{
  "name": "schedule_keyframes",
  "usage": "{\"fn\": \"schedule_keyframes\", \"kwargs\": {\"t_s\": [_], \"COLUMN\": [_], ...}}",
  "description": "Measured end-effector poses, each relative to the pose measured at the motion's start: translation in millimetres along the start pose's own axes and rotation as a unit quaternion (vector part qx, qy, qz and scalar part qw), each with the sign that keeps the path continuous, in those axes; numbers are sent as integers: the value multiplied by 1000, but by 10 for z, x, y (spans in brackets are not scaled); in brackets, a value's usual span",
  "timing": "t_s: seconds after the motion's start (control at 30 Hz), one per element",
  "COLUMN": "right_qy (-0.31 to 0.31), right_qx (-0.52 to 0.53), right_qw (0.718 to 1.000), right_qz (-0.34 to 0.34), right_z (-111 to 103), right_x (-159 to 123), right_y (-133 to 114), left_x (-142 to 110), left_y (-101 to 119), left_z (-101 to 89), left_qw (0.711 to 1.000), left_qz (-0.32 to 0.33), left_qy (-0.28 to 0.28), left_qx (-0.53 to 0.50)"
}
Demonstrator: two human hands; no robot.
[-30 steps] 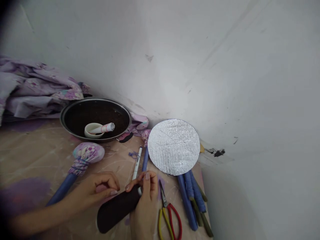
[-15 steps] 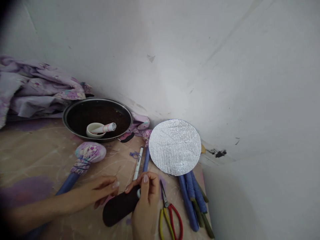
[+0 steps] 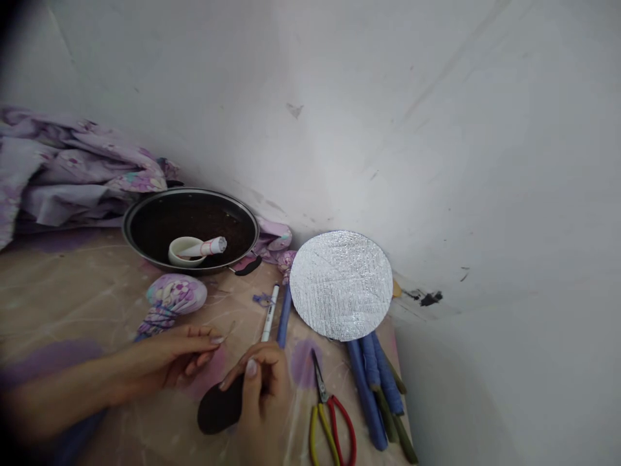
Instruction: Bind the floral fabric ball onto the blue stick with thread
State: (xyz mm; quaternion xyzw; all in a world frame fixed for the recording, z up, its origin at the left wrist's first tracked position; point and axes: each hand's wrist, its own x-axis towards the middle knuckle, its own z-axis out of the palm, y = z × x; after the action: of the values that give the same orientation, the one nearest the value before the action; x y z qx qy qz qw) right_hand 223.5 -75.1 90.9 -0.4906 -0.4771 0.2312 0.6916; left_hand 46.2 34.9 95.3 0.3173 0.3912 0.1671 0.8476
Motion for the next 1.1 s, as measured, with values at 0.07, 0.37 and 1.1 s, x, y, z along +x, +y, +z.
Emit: {"fn": "schedule_keyframes", "kwargs": {"t_s": [0.07,0.37,1.1], "right_qy": [-47,-98,-45], "right_qx": [-31,-58,114], "right_qw": [997,990,982], "right_qz": [-54,-83,144], "right_z": [19,-63,-321], "right_x": [-43,-264,-85], "right_y": [21,317,341], "left_x": [5,-33,-20], "left_y": [63,328,-64], "left_z": [-28,-222,437], "left_qw": [1000,996,992], "left_qz": [2,65,64], "left_qy": [2,-2,-78], "left_qx": [2,-58,-72]}}
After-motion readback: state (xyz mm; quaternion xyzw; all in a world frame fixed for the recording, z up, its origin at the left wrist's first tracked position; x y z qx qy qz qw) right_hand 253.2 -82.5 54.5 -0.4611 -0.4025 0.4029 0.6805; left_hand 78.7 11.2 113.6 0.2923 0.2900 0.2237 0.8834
